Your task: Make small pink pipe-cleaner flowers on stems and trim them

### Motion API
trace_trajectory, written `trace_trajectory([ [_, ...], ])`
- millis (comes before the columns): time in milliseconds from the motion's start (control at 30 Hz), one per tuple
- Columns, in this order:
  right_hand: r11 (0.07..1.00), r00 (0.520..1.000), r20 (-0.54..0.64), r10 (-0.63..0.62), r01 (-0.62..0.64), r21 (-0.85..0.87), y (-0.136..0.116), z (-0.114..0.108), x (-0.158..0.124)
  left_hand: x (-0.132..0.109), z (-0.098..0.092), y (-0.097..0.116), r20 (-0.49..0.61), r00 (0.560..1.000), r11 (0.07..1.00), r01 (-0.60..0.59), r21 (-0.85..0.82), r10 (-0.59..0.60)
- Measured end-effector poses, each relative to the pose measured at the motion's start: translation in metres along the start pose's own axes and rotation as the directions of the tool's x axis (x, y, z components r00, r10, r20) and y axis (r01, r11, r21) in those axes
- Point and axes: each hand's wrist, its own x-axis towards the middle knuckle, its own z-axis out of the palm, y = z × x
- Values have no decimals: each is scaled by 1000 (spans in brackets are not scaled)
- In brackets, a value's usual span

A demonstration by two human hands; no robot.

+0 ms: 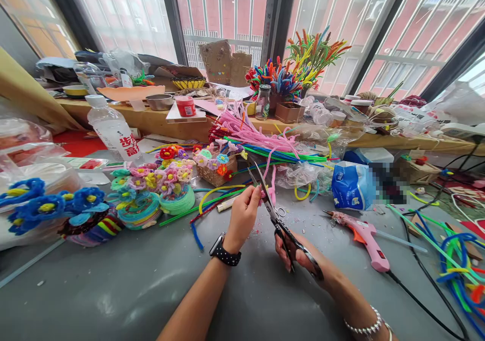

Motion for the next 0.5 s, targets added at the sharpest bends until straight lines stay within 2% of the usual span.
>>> trace_trajectory([
  [100, 998, 998, 67, 9, -13, 57, -1, -2, -5, 0, 0, 0, 12, 1000, 1000, -7, -15, 7],
  [267, 999, 990, 140, 10, -15, 40, 0, -2, -14, 3, -5, -1, -94, 996, 1000, 6, -29, -9],
  [500, 1000, 995, 102, -22, 22, -3, 2, -1, -17, 1, -5, -4, -30, 1000, 999, 8, -52, -9],
])
